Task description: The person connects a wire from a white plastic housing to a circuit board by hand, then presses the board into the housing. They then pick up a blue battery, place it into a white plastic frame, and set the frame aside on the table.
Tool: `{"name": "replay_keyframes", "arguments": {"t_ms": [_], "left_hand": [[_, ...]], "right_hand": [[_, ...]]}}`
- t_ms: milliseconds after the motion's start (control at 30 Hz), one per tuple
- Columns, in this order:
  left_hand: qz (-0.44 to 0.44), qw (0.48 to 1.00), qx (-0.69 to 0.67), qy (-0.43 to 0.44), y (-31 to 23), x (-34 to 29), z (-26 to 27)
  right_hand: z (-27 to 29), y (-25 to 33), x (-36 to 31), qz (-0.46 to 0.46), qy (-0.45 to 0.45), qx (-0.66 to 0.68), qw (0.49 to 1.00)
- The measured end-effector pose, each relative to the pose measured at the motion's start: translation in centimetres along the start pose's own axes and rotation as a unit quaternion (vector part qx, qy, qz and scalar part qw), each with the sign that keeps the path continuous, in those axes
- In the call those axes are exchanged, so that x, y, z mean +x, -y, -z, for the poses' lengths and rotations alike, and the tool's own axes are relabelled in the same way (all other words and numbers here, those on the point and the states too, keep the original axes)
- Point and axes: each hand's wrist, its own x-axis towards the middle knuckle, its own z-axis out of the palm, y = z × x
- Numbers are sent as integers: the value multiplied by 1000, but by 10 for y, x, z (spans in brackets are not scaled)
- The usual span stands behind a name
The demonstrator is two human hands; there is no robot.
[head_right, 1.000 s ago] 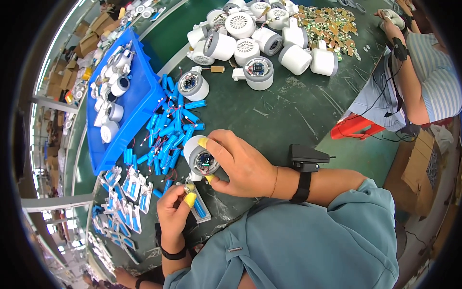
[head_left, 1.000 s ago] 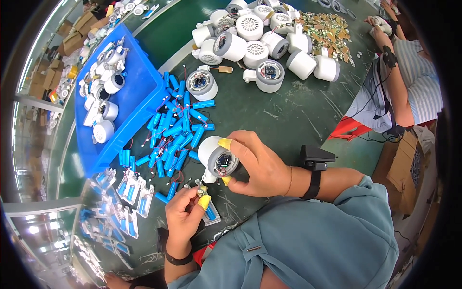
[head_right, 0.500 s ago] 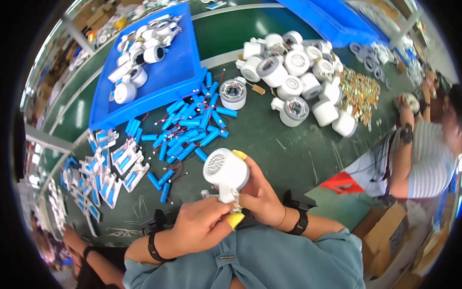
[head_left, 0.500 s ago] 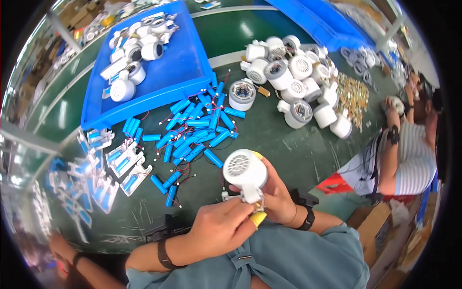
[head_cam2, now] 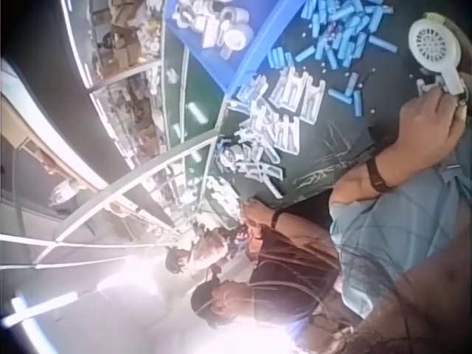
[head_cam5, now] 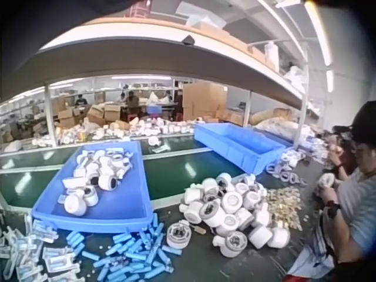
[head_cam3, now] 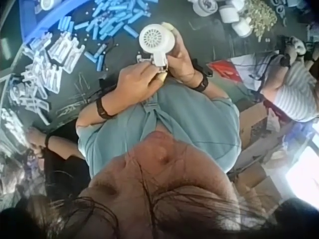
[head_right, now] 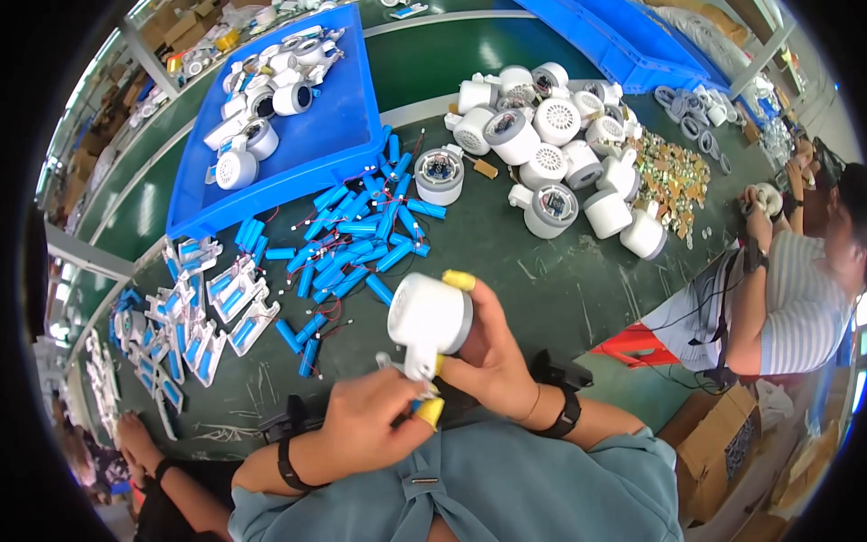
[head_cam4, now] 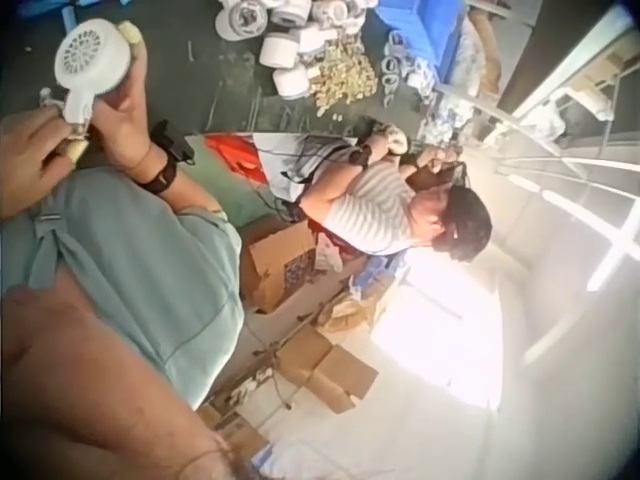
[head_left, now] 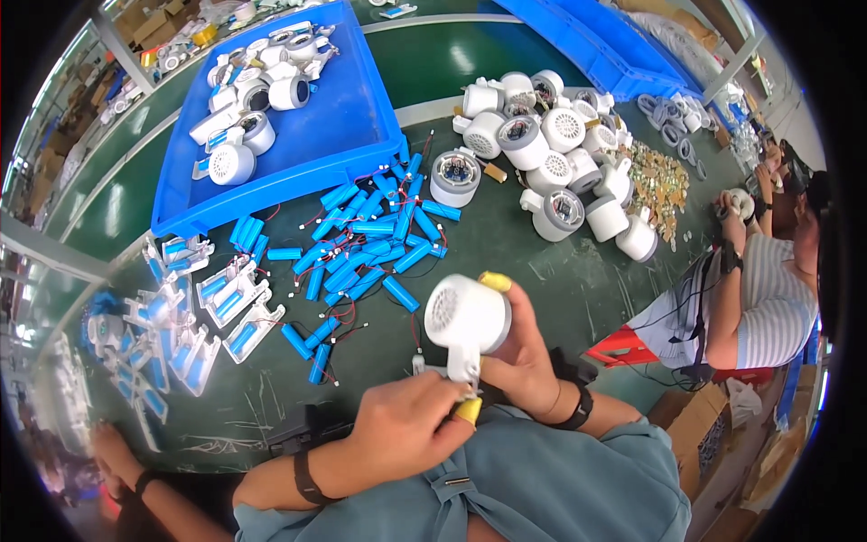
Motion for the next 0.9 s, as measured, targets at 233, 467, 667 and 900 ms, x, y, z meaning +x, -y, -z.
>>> {"name": "replay_keyframes", "arguments": {"t_ms": [233,467,667,900], "left_hand": [[178,957,-227,-28,44,-4,20],[231,937,-261,-33,60,-5,19],[247,930,-272,-9,63,-4,22],[262,925,-275,-12,63,0,22]], "right_hand": [[-3,35,32,172,-49,-476,861],[2,14,43,194,-54,-515,833],[6,8,46,209,-49,-530,821],[9,5,49,220,-49,-518,825]]}}
